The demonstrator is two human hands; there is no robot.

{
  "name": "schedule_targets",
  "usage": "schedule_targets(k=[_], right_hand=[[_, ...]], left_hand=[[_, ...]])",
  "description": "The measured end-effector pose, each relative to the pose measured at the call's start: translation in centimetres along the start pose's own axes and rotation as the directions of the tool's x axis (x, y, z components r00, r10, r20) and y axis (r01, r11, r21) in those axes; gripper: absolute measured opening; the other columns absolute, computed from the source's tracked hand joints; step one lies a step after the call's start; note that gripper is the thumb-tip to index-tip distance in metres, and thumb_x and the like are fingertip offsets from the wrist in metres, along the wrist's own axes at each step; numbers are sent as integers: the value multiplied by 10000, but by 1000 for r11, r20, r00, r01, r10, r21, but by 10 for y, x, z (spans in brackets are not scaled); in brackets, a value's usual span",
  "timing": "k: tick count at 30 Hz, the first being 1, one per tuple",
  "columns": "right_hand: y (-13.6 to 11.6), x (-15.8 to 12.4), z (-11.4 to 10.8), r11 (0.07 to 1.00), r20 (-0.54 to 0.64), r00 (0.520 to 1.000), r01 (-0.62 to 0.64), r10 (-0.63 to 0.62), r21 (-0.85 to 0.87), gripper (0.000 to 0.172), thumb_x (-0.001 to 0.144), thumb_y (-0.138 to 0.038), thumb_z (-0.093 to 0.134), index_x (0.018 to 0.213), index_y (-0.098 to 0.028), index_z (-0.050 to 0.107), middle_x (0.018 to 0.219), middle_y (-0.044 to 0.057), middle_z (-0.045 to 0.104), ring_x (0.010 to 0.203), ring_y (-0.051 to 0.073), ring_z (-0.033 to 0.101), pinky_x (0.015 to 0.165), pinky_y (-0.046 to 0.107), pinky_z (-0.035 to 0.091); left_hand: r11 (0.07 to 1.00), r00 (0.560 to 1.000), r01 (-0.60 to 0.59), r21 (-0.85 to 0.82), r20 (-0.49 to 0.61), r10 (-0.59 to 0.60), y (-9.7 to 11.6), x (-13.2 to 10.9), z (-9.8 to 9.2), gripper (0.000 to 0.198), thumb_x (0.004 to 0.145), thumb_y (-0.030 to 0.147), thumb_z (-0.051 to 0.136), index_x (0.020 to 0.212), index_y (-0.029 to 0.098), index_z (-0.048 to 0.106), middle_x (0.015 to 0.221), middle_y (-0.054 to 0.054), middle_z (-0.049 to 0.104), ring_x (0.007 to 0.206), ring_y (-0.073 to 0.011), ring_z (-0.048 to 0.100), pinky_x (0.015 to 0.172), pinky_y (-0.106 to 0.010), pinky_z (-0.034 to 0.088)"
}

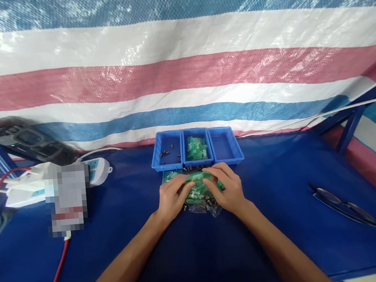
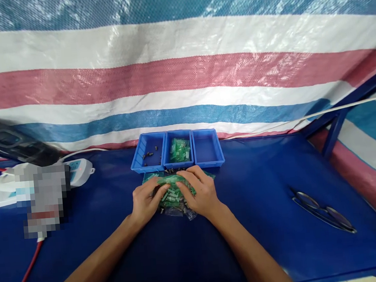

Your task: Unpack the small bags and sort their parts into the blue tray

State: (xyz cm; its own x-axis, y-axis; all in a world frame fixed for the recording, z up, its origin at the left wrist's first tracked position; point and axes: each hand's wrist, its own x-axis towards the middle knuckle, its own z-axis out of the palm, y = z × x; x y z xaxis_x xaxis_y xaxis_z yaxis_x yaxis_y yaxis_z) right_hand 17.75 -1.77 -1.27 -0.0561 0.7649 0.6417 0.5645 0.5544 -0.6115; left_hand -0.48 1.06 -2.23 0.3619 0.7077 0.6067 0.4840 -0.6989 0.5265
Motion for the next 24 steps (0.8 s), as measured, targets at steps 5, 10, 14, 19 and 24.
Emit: schedule_targets(k=[5, 10, 14, 19, 24], right_hand=[[0, 6, 3, 998, -62, 996, -61, 61, 11, 189, 867, -253, 506, 1007, -190, 616, 932, 81, 528, 652, 132, 544, 614, 292, 520], [2, 23, 13, 997, -28, 999, -23, 25, 70, 185, 889, -245, 451, 1005, -179, 578, 905, 69, 579, 728, 147, 563, 628, 267, 500], [12, 29, 24, 992, -30, 999, -37, 41, 118, 200, 873, -283, 485, 1010, -163, 568, 772, 34, 567, 603, 125, 525, 587, 262, 483], [24, 23, 33, 973, -89, 992, -64, 85, 220, 199, 868, -285, 508, 1012, -172, 585, 773, 45, 583, 626, 141, 557, 583, 276, 503], [22, 22, 21, 983, -117, 993, 8, 13, 185, 248, 843, -233, 560, 1086, -190, 588, 761, 44, 601, 607, 144, 563, 579, 287, 512]], left_hand=[[998, 998, -51, 34, -26, 52, 2, 7, 2, 155, 879, 271, 536, 811, 158, 616, 688, -15, 624, 603, -113, 581, 584, -210, 448], [983, 987, 149, -104, -41, -154, -8, 22, 3, 204, 878, 334, 532, 847, 162, 638, 675, 6, 635, 542, -100, 558, 546, -206, 439], [980, 992, 105, -168, -45, -114, -19, 32, 0, 196, 880, 313, 530, 802, 155, 616, 641, 18, 622, 494, -80, 534, 528, -196, 425], [989, 994, -109, -96, -33, 106, -25, 36, 0, 176, 867, 253, 540, 729, 148, 573, 521, 32, 535, 444, -77, 487, 476, -195, 368], [969, 967, -243, -53, -91, 238, -22, 35, 2, 123, 840, 212, 564, 736, 147, 561, 466, 51, 456, 397, -68, 404, 435, -205, 307]])
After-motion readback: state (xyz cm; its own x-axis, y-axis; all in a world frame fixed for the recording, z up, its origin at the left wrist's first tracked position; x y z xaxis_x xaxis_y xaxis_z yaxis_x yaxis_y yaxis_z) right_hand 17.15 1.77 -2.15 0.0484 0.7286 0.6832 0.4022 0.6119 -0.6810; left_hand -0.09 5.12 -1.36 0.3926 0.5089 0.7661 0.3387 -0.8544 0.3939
